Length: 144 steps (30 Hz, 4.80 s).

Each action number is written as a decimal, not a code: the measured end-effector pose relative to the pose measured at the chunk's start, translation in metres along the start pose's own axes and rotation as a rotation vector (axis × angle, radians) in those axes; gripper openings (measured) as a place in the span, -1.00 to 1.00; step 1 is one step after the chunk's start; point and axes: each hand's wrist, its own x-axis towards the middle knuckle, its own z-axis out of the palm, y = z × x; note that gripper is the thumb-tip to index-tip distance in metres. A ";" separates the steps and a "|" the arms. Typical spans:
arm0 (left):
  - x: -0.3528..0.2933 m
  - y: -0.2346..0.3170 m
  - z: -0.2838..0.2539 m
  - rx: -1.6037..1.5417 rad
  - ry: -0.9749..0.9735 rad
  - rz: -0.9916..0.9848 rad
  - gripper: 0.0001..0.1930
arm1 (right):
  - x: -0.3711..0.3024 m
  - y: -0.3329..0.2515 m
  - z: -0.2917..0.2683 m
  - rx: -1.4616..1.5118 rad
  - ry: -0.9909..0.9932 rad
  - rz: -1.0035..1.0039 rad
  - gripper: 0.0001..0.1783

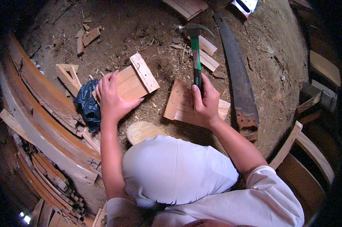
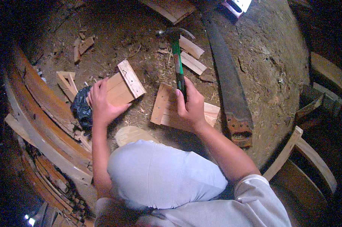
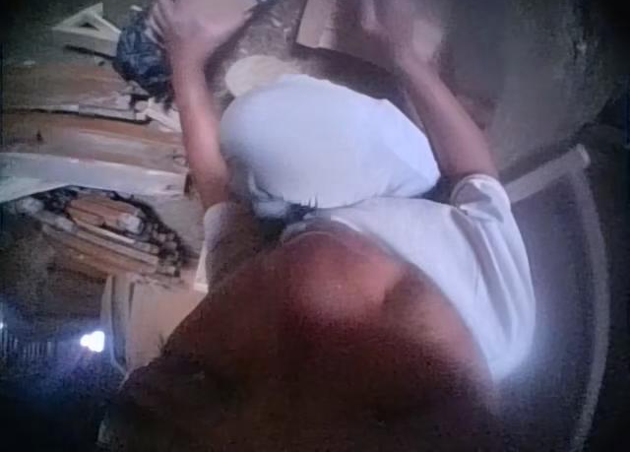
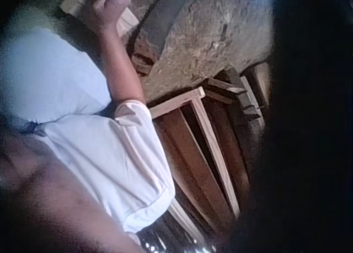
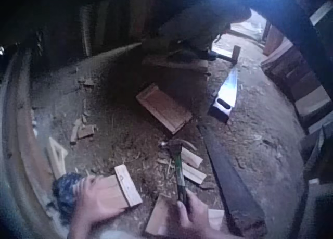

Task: The person sits on the floor and uses a hammer to drive nails into small wooden planks, assembling them into a small rectangular frame. The person repeatedly picks up planks, aligns them, and hammers nails to secure the joints.

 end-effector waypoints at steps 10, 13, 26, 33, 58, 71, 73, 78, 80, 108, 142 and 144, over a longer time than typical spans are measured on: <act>-0.027 -0.023 -0.057 -0.659 0.124 -0.070 0.08 | 0.003 0.004 0.000 0.001 0.029 -0.083 -0.55; -0.041 0.002 -0.093 -1.286 0.183 -0.166 0.14 | 0.004 0.006 0.003 -0.069 0.070 -0.150 -0.54; -0.279 -0.009 -0.226 -1.496 0.434 -0.382 -0.07 | 0.000 0.013 0.009 -0.157 0.012 -0.199 -0.48; -0.356 -0.038 -0.202 -1.340 0.705 -0.555 -0.47 | 0.025 0.063 0.007 -0.422 0.072 -0.260 -0.50; -0.360 -0.014 -0.243 -1.127 0.919 -0.356 -0.60 | -0.148 -0.371 0.156 0.512 -1.462 -0.224 -0.51; -0.350 -0.025 -0.215 -0.749 0.611 -0.740 -0.54 | -0.182 -0.323 0.192 0.565 -1.146 0.066 -0.61; -0.349 -0.027 -0.213 -0.749 0.573 -0.752 -0.53 | -0.183 -0.319 0.193 0.555 -1.123 0.039 -0.61; -0.351 -0.031 -0.203 -0.780 0.651 -0.693 -0.57 | -0.187 -0.321 0.194 0.543 -1.115 -0.045 -0.64; -0.351 -0.029 -0.206 -0.764 0.645 -0.692 -0.57 | -0.184 -0.312 0.197 0.507 -1.091 -0.069 -0.66; -0.359 -0.026 -0.221 -0.867 0.765 -0.557 -0.54 | -0.188 -0.316 0.193 0.603 -1.146 -0.042 -0.66; -0.362 -0.034 -0.210 -0.647 0.907 -0.407 -0.54 | -0.198 -0.319 0.182 0.383 -1.129 -0.128 -0.60; -0.363 -0.035 -0.211 -0.625 0.900 -0.406 -0.53 | -0.197 -0.324 0.180 0.347 -1.164 -0.064 -0.58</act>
